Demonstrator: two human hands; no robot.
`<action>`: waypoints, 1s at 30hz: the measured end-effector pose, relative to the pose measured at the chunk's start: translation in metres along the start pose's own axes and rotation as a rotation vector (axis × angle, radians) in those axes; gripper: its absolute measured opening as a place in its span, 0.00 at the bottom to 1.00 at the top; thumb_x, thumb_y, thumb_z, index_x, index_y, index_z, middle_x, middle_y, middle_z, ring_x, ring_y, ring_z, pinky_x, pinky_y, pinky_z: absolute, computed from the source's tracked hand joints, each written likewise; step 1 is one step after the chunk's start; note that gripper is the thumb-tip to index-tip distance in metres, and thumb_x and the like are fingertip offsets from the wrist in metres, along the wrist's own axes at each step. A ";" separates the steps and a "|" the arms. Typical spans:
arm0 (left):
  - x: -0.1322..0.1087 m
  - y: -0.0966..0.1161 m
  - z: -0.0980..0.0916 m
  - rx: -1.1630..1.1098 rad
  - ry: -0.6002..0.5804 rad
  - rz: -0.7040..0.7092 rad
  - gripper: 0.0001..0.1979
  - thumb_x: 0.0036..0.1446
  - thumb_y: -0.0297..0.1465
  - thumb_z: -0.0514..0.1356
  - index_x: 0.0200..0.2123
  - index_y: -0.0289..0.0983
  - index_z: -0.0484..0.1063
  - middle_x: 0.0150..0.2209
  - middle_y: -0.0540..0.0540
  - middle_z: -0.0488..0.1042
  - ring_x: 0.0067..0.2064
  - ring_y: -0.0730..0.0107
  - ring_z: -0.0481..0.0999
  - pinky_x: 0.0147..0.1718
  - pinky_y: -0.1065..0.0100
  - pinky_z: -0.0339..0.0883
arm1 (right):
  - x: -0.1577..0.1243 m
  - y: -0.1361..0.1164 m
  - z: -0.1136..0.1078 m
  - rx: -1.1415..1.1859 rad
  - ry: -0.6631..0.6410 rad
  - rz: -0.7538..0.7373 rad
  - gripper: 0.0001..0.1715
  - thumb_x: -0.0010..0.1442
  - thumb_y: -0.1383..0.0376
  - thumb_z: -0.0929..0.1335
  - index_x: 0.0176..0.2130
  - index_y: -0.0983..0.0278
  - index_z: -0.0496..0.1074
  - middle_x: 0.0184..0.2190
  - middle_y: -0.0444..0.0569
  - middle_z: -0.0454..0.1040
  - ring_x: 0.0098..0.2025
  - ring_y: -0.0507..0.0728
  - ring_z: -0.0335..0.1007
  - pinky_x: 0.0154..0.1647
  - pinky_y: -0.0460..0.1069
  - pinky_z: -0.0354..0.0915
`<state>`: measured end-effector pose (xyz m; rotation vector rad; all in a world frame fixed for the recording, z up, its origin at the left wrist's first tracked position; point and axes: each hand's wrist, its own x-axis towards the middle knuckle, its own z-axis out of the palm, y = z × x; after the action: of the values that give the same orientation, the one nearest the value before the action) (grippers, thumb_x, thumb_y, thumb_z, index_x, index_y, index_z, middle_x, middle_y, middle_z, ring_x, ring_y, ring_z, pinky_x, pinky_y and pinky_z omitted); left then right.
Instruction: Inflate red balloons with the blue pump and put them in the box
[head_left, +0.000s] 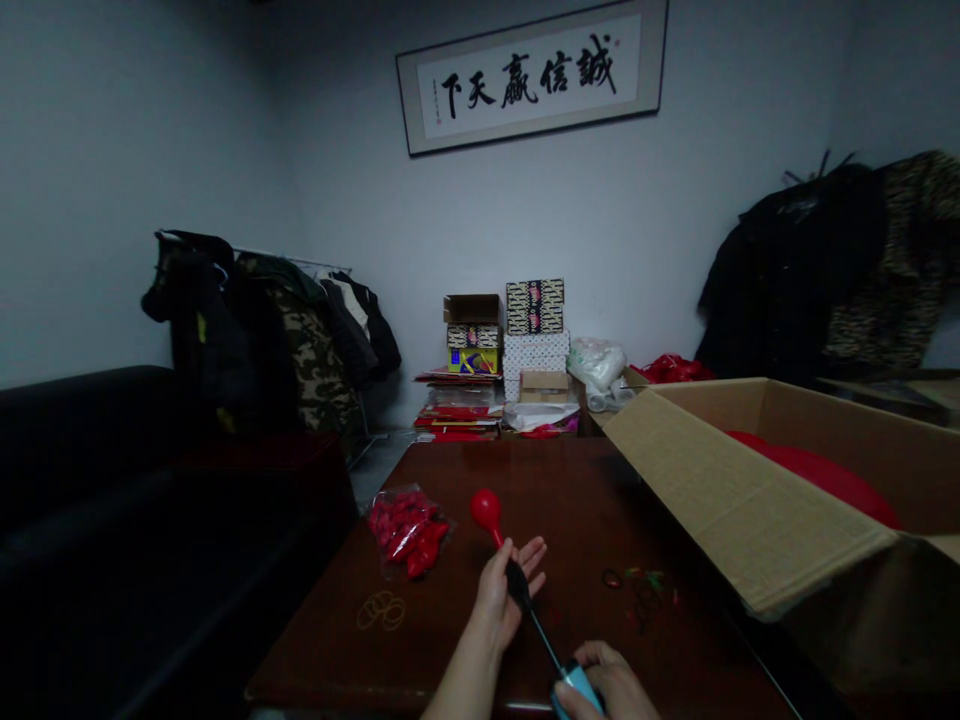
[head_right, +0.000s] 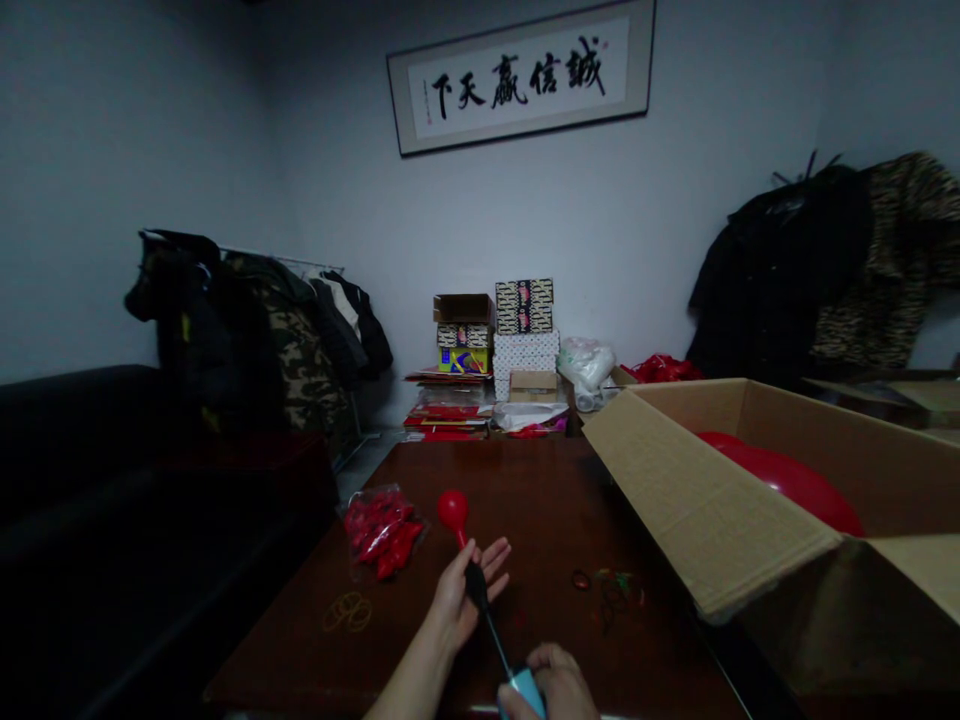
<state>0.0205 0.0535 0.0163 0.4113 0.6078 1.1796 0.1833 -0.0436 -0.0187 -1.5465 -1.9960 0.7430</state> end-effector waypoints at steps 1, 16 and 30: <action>0.000 -0.004 0.001 0.036 0.006 0.007 0.14 0.57 0.36 0.58 0.23 0.37 0.60 0.47 0.37 0.77 0.54 0.55 0.72 0.48 0.59 0.61 | 0.003 -0.006 -0.003 -0.003 0.018 -0.003 0.28 0.58 0.46 0.60 0.29 0.65 0.75 0.40 0.55 0.73 0.46 0.59 0.68 0.49 0.48 0.59; 0.024 -0.013 -0.013 0.208 0.152 0.250 0.18 0.52 0.41 0.63 0.20 0.38 0.61 0.12 0.56 0.63 0.12 0.77 0.62 0.41 0.56 0.70 | 0.024 -0.036 0.015 -0.201 0.151 0.113 0.23 0.57 0.50 0.63 0.39 0.63 0.76 0.47 0.57 0.71 0.57 0.67 0.60 0.62 0.62 0.46; 0.035 0.056 -0.010 0.006 0.203 0.303 0.13 0.58 0.30 0.57 0.23 0.39 0.57 0.15 0.58 0.60 0.14 0.80 0.60 0.48 0.47 0.68 | 0.001 -0.036 0.003 -0.305 0.100 0.077 0.25 0.52 0.46 0.67 0.37 0.62 0.77 0.51 0.58 0.71 0.62 0.71 0.52 0.64 0.69 0.37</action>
<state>-0.0177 0.1049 0.0343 0.4010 0.7424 1.5221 0.1558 -0.0503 0.0040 -1.8032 -2.0569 0.3921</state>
